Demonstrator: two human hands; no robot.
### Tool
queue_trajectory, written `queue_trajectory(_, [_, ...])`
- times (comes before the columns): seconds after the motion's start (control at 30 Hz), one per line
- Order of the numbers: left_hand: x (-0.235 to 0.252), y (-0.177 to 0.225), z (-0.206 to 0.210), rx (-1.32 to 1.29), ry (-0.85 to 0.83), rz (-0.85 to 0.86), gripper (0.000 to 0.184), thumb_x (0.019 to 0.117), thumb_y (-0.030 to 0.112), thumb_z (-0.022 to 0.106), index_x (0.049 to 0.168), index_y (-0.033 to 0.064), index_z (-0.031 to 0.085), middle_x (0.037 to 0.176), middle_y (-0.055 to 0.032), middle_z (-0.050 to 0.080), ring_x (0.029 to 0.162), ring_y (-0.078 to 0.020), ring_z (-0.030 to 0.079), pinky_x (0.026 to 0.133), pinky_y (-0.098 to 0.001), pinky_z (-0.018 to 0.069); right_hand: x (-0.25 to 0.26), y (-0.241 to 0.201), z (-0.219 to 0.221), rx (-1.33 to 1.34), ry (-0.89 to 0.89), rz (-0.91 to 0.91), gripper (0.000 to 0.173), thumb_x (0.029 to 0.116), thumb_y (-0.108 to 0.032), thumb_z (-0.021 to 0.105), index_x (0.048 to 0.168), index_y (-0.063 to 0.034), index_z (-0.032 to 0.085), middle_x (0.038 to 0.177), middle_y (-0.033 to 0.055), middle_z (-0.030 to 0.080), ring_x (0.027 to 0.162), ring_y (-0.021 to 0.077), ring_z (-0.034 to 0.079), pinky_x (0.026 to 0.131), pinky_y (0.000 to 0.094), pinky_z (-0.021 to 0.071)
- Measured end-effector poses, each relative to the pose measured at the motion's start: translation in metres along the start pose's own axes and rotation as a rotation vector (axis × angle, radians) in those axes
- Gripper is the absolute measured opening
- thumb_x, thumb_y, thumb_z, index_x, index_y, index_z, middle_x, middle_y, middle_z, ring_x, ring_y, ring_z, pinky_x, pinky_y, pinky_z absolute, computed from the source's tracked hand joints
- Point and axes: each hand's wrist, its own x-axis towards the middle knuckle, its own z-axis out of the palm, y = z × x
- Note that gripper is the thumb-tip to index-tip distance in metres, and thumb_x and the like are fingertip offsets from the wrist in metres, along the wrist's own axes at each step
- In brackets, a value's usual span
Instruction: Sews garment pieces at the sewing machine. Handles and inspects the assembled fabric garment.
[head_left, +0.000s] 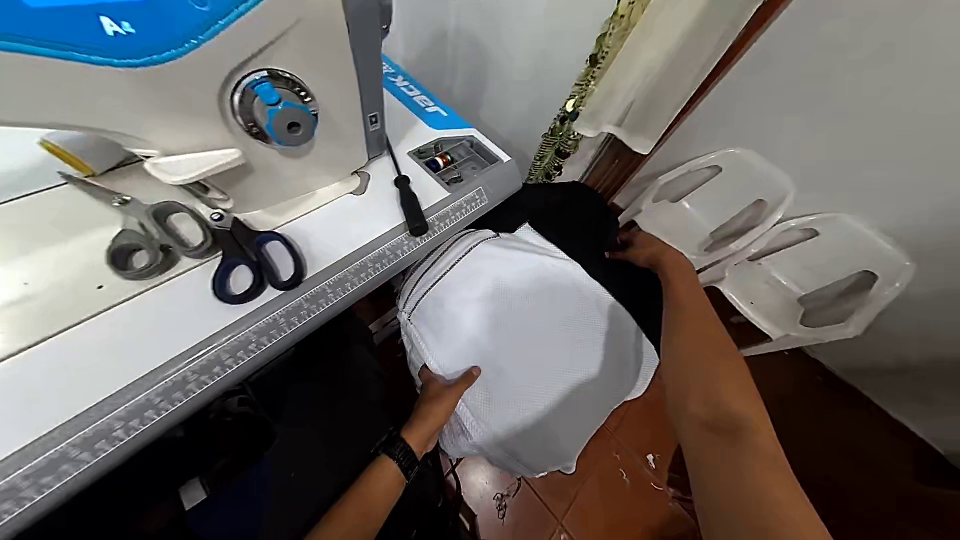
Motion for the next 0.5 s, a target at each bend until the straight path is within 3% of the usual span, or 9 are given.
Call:
queue_trajectory(0.07, [0.005, -0.001, 0.000, 0.066, 0.042, 0.096, 0.117, 0.0777, 0.052, 0.086, 0.158, 0.0015, 0.017, 0.148, -0.0271, 0.047, 0.133, -0.0352, 0.054, 0.103, -0.0546, 0.0513, -0.015, -0.007, -0.013, -0.088, 0.125, 0.021, 0.040, 0.0848, -0.034, 0.085, 0.099, 0.0004, 0.069, 0.098, 0.0301, 0.068, 0.098, 0.0519, 0.065, 0.082, 0.0760, 0.0480])
queue_trajectory(0.13, [0.003, 0.002, -0.003, 0.269, 0.172, 0.301, 0.105, 0.0795, 0.048, 0.082, 0.154, -0.0060, 0.032, 0.151, -0.0283, 0.044, 0.140, -0.0373, 0.046, 0.114, -0.0523, 0.0421, -0.029, 0.000, -0.025, 0.010, 0.129, -0.013, 0.034, 0.0838, -0.025, 0.086, 0.094, 0.0028, 0.068, 0.091, 0.0271, 0.067, 0.090, 0.0460, 0.065, 0.079, 0.0697, 0.0494])
queue_trajectory(0.2, [-0.011, 0.016, -0.001, 0.460, 0.262, 0.519, 0.082, 0.0853, 0.036, 0.078, 0.148, -0.0053, 0.045, 0.152, -0.0301, 0.043, 0.139, -0.0447, 0.045, 0.112, -0.0593, 0.0415, -0.036, 0.015, -0.029, 0.234, -0.016, -0.053, 0.038, 0.0888, -0.013, 0.080, 0.118, 0.0020, 0.060, 0.097, 0.0179, 0.064, 0.086, 0.0283, 0.061, 0.077, 0.0505, 0.0518])
queue_trajectory(0.23, [-0.019, 0.025, 0.004, 0.506, 0.238, 0.601, 0.068, 0.0887, 0.031, 0.075, 0.143, -0.0024, 0.052, 0.147, -0.0280, 0.049, 0.134, -0.0433, 0.052, 0.108, -0.0592, 0.0457, -0.037, 0.021, -0.030, 0.325, -0.074, -0.062, 0.043, 0.0915, -0.010, 0.076, 0.128, -0.0002, 0.056, 0.101, 0.0159, 0.064, 0.087, 0.0239, 0.061, 0.077, 0.0456, 0.0523])
queue_trajectory(0.27, [-0.026, 0.035, 0.010, 0.537, 0.155, 0.648, 0.055, 0.0928, 0.029, 0.070, 0.138, -0.0002, 0.058, 0.140, -0.0244, 0.057, 0.127, -0.0389, 0.058, 0.106, -0.0565, 0.0492, -0.037, 0.022, -0.032, 0.379, -0.099, -0.074, 0.041, 0.0931, -0.008, 0.074, 0.130, -0.0009, 0.057, 0.103, 0.0166, 0.066, 0.089, 0.0239, 0.063, 0.080, 0.0464, 0.0540])
queue_trajectory(0.33, [-0.035, 0.057, 0.024, 0.547, -0.101, 0.660, 0.039, 0.0995, 0.027, 0.061, 0.129, 0.0028, 0.065, 0.129, -0.0165, 0.066, 0.118, -0.0288, 0.065, 0.103, -0.0487, 0.0531, -0.041, 0.008, -0.041, 0.373, -0.098, -0.106, 0.027, 0.0936, -0.007, 0.073, 0.119, -0.0002, 0.067, 0.101, 0.0172, 0.071, 0.088, 0.0248, 0.069, 0.082, 0.0484, 0.0571])
queue_trajectory(0.4, [-0.038, 0.073, 0.039, 0.454, -0.349, 0.637, 0.033, 0.1021, 0.025, 0.057, 0.123, 0.0013, 0.067, 0.120, -0.0151, 0.070, 0.112, -0.0241, 0.069, 0.100, -0.0442, 0.0551, -0.059, -0.014, -0.056, 0.316, -0.041, -0.166, 0.025, 0.0925, -0.006, 0.074, 0.115, 0.0007, 0.065, 0.100, 0.0188, 0.069, 0.087, 0.0274, 0.067, 0.079, 0.0516, 0.0557])
queue_trajectory(0.5, [-0.029, 0.086, 0.068, 0.232, -0.505, 0.559, 0.034, 0.1018, 0.023, 0.058, 0.126, -0.0011, 0.065, 0.120, -0.0176, 0.069, 0.108, -0.0251, 0.068, 0.097, -0.0438, 0.0553, -0.112, -0.058, -0.086, 0.212, -0.033, -0.209, 0.026, 0.0922, -0.005, 0.075, 0.115, 0.0008, 0.063, 0.097, 0.0200, 0.069, 0.086, 0.0309, 0.069, 0.080, 0.0552, 0.0562])
